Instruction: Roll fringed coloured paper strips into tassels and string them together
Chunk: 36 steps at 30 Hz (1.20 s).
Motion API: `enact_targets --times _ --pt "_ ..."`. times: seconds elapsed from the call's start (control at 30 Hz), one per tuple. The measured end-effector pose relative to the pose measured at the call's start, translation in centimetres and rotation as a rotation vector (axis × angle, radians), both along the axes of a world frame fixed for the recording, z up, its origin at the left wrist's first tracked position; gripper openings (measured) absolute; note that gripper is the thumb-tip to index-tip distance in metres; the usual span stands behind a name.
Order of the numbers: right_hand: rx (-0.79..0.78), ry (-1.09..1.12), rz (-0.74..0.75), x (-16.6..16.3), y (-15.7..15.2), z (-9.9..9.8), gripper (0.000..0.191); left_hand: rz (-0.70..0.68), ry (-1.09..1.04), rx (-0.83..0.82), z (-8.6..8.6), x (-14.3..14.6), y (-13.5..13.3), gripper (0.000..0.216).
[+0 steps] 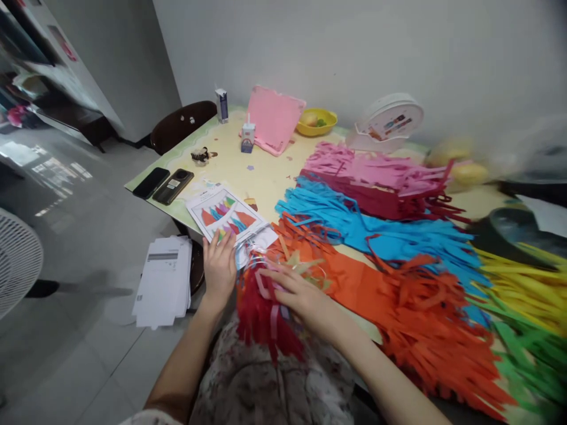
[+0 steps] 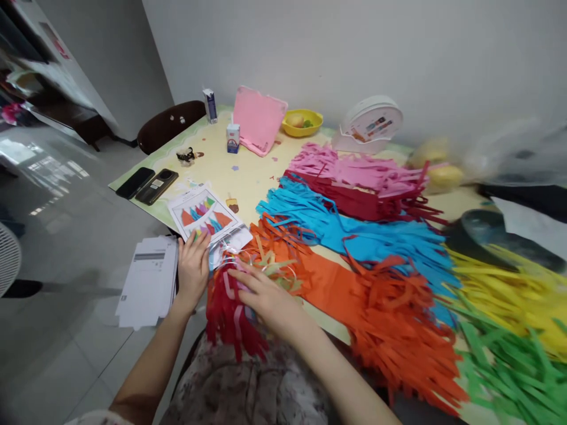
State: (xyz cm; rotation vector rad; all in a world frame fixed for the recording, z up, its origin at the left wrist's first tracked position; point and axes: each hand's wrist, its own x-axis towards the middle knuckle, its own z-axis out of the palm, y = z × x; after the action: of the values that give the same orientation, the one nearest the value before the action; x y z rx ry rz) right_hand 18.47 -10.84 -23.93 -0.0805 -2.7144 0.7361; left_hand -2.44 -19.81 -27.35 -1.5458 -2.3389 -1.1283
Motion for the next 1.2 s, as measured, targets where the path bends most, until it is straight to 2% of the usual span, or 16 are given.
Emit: enact_targets --times 0.1,0.23,0.33,0.4,0.53,0.67,0.8,0.9,1.0,1.2 --pt "0.01 -0.047 0.02 -1.7 0.6 0.6 0.047 -0.072 0.014 -0.02 -0.1 0.3 -0.7 0.038" --pt "0.02 0.081 -0.086 -2.7 0.9 1.3 0.051 -0.145 -0.007 -0.076 -0.3 -0.1 -1.3 0.039" --pt "0.08 0.164 -0.123 -3.2 0.7 0.4 0.036 -0.148 -0.039 -0.04 0.0 -0.1 -1.3 0.04" --pt "0.153 0.113 -0.145 -3.5 0.5 -0.4 0.03 -0.139 -0.063 -0.004 0.4 0.2 -1.1 0.038" --pt "0.235 -0.066 -0.333 -3.1 -0.8 0.1 0.036 -0.116 -0.085 -0.047 0.7 1.0 -1.0 0.039" --pt "0.2 -0.048 -0.463 -1.7 -3.7 1.4 0.045 -0.105 -0.095 -0.073 0.5 1.4 -0.9 0.041" --pt "0.249 -0.045 -0.449 -2.8 -4.6 -0.5 0.035 -0.093 -0.107 -0.007 0.3 2.2 -0.4 0.041" --pt "0.287 -0.09 -0.431 -5.4 -3.0 -2.0 0.034 -0.092 -0.083 0.003 0.3 3.1 -0.1 0.041" --pt "0.271 -0.126 -0.358 -6.9 -1.5 -2.0 0.032 -0.095 -0.046 -0.006 0.3 3.4 0.0 0.043" --pt "0.254 -0.12 -0.432 -4.5 -3.3 -1.9 0.045 -0.056 -0.056 0.004 0.5 3.0 0.2 0.045"
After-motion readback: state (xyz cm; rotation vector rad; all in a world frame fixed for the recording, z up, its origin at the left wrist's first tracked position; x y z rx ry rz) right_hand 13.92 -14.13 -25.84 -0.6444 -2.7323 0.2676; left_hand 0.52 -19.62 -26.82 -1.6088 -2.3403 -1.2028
